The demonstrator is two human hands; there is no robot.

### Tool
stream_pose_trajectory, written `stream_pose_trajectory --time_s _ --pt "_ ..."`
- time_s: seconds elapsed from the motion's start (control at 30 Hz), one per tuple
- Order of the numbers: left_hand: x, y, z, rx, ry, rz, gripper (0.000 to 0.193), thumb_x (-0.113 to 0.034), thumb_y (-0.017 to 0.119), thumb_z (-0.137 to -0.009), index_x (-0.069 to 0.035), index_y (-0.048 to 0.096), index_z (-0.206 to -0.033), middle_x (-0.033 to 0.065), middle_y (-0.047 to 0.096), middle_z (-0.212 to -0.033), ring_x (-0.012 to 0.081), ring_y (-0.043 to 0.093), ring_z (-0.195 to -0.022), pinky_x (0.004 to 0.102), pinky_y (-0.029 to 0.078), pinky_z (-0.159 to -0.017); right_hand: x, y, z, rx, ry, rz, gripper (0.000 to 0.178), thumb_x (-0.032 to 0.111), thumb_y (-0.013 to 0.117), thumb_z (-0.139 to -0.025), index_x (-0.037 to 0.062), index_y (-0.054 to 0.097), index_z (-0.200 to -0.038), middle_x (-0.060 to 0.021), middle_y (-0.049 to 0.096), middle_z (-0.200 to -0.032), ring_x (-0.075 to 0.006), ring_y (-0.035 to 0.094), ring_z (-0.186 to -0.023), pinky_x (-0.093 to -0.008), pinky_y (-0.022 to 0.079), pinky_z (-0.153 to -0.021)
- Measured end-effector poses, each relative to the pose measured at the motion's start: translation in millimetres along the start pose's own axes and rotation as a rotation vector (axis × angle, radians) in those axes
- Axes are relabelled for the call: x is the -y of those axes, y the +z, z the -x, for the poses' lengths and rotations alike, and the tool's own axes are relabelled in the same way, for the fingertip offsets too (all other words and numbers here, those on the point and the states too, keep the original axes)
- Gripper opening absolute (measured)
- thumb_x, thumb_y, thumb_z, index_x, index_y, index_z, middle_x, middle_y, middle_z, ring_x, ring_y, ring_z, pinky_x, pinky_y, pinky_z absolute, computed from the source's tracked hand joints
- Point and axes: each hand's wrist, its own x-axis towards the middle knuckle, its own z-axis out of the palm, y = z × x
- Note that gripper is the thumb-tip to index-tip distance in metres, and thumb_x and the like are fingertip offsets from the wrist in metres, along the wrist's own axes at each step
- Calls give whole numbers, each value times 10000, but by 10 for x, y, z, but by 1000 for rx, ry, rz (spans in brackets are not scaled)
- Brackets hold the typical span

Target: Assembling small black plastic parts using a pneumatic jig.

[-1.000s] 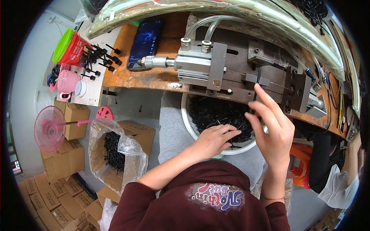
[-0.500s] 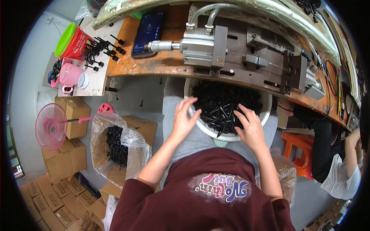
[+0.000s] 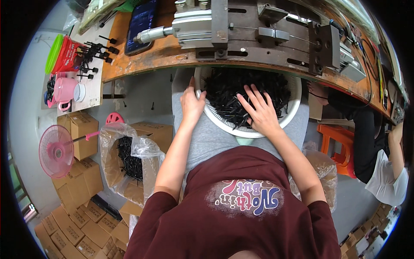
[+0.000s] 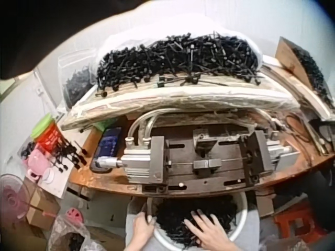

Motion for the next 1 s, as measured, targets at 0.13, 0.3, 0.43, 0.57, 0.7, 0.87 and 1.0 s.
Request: stream_pose_trajectory --time_s 0.13,0.3,0.43,0.57,0.7,0.87,1.0 --pt "11 -88 -18 119 -92 27 703 -165 749 -809 -32 458 -1436 235 627 -1255 351 614 -1168 369 478 -964 -58 60 -200 4 11 19 1001 135 831 -555 166 403 -1459 -130 347 -1539 -314 313 -1433 -536 340 -1084" --pt "168 -20 34 22 89 13 700 -176 748 -793 30 467 -1401 284 651 -1053 438 632 -989 465 495 -871 -46 23 -273 -38 22 51 960 77 796 -554 131 426 -1437 -150 365 -1521 -332 322 -1425 -550 325 -1098" --pt "89 -77 93 87 39 -39 703 -209 729 -822 28 443 -1420 254 631 -1063 421 597 -1000 471 453 -921 53 -663 -278 180 20 -127 1015 140 876 -534 95 411 -1436 -195 337 -1523 -333 338 -1410 -447 361 -1054" --pt "-172 -160 190 -64 151 -5 598 -215 681 -877 2 444 -1381 250 467 -1336 415 448 -1219 483 345 -1050 63 -1431 -351 19 -178 -374 525 189 805 -731 52 612 -1200 -125 653 -1144 -267 648 -1024 -356 514 -832" --pt "-312 -263 307 -135 188 32 493 -164 666 -887 -26 461 -1315 237 375 -1428 427 358 -1304 503 286 -1094 -48 -2364 -1058 -592 -281 -220 183 92 749 -755 56 656 -909 -76 671 -858 -244 643 -741 -338 542 -656" --pt "-567 -312 451 -90 356 80 461 -97 680 -858 -25 488 -1271 248 372 -1431 424 400 -1256 498 331 -1054 -545 -2857 -2247 -694 -181 195 267 7 633 -735 74 657 -992 -73 663 -950 -292 638 -976 -401 548 -781" --pt "-702 -349 583 -51 444 95 465 -59 700 -826 -20 504 -1247 234 388 -1430 385 463 -1176 477 382 -1007 -555 -2973 -3041 -103 50 426 254 25 679 -737 62 732 -982 -117 717 -1068 -290 695 -994 -399 578 -779"
